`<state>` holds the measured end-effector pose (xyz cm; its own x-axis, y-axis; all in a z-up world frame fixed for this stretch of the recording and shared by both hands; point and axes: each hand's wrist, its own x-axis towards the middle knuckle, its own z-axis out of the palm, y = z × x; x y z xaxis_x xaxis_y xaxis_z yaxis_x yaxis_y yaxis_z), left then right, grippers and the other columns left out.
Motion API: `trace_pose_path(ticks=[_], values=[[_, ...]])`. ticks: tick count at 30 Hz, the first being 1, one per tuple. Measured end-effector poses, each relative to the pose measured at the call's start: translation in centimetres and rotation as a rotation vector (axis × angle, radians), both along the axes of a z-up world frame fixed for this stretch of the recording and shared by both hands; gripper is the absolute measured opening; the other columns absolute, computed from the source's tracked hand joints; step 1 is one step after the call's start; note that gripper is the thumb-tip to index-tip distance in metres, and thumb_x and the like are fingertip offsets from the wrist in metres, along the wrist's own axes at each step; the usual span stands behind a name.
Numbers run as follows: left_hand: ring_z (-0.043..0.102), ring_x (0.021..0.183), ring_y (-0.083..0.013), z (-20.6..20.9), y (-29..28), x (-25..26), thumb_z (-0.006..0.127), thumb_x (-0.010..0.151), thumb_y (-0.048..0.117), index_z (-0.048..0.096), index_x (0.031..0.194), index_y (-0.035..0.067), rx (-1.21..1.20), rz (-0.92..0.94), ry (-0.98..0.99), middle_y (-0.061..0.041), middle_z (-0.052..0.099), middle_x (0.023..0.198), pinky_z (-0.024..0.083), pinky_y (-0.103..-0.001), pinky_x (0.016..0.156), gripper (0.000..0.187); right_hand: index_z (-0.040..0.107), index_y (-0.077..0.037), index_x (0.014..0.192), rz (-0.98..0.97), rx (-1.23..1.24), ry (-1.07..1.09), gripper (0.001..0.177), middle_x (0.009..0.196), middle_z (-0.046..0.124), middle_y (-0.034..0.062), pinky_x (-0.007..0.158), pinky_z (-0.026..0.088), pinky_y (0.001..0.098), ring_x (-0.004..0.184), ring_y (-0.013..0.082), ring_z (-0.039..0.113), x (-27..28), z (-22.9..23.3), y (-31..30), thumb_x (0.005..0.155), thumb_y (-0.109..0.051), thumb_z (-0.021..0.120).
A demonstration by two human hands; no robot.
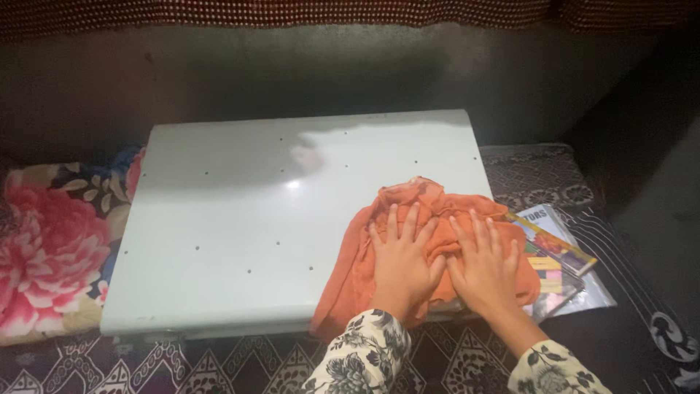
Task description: The person wipes the lid of a metal box with an orange cloth. They then open the box and remove several items one by one, including a yellow cloth, a router box, a blue document, a drawing book, a white envelope, a grey folder, a toy, and a plastic bag, placing them on the floor beside the box.
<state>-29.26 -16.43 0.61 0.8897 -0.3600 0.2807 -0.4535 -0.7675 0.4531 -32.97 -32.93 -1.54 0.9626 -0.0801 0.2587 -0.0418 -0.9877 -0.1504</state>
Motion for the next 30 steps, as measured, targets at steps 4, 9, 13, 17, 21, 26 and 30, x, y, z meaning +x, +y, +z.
trace_pose_path(ticks=[4, 9, 13, 17, 21, 26, 30], values=[[0.018, 0.152, -0.0425, -0.2, -0.8, 1.8, 0.063, 0.083, 0.048, 0.056, 0.145, 0.020, 0.006, 0.003, -0.018, -0.011, 0.033, 0.163, 0.009, -0.075, 0.114, 0.068, 0.038, -0.027, 0.154, 0.015, 0.008, -0.026, 0.076, 0.164, 0.029, 0.0085, 0.111, 0.021, 0.0702, 0.150, 0.0339, 0.028, 1.3, 0.4, -0.1, 0.083, -0.035, 0.063], [0.021, 0.151, -0.0428, -0.9, -2.2, 6.3, 0.062, 0.082, 0.047, 0.058, 0.143, 0.021, -0.001, 0.025, -0.087, -0.011, 0.036, 0.162, 0.010, -0.075, 0.115, 0.066, 0.040, -0.022, 0.155, 0.050, 0.047, -0.096, 0.073, 0.164, 0.033, 0.0098, 0.114, 0.023, 0.0652, 0.150, 0.0343, 0.029, 5.6, 0.6, -0.8, 0.086, -0.032, 0.061], [0.024, 0.152, -0.0419, -1.6, -3.3, 10.5, 0.062, 0.085, 0.046, 0.060, 0.142, 0.021, -0.057, 0.052, -0.139, -0.010, 0.039, 0.161, 0.010, -0.075, 0.118, 0.063, 0.042, -0.020, 0.154, 0.036, 0.030, -0.115, 0.072, 0.164, 0.034, 0.0127, 0.114, 0.023, 0.0640, 0.151, 0.0366, 0.029, 10.0, -0.1, -1.6, 0.086, -0.031, 0.061], [0.025, 0.151, -0.0408, -1.9, -4.8, 15.1, 0.062, 0.081, 0.046, 0.060, 0.140, 0.021, -0.051, 0.075, -0.151, -0.011, 0.040, 0.158, 0.011, -0.076, 0.115, 0.064, 0.042, -0.019, 0.155, 0.034, -0.034, -0.131, 0.071, 0.163, 0.035, 0.0139, 0.117, 0.024, 0.0619, 0.151, 0.0373, 0.028, 14.5, -0.6, -3.2, 0.089, -0.032, 0.060], [0.028, 0.151, -0.0393, -2.2, -5.6, 19.0, 0.061, 0.082, 0.045, 0.060, 0.141, 0.022, -0.060, 0.109, -0.183, -0.009, 0.044, 0.157, 0.013, -0.075, 0.116, 0.063, 0.041, -0.020, 0.158, 0.085, -0.041, -0.156, 0.071, 0.162, 0.036, 0.0165, 0.114, 0.026, 0.0598, 0.147, 0.0390, 0.030, 19.2, -0.8, -4.2, 0.091, -0.035, 0.060], [0.034, 0.148, -0.0368, -2.4, -6.4, 22.7, 0.056, 0.085, 0.047, 0.061, 0.138, 0.022, -0.095, 0.138, -0.260, -0.010, 0.047, 0.156, 0.015, -0.073, 0.119, 0.059, 0.048, -0.015, 0.152, 0.125, -0.014, -0.181, 0.064, 0.157, 0.043, 0.0182, 0.112, 0.035, 0.0561, 0.143, 0.0399, 0.037, 23.5, -1.3, -5.4, 0.093, -0.038, 0.058], [0.046, 0.131, -0.0396, -1.8, -6.8, 25.6, 0.056, 0.082, 0.049, 0.064, 0.129, 0.017, -0.042, 0.143, -0.246, -0.015, 0.058, 0.131, 0.018, -0.069, 0.116, 0.058, 0.056, -0.011, 0.143, 0.045, -0.062, -0.044, 0.057, 0.146, 0.049, 0.0189, 0.106, 0.042, 0.0548, 0.143, 0.0408, 0.036, 26.0, -1.4, -6.2, 0.096, -0.043, 0.057]])
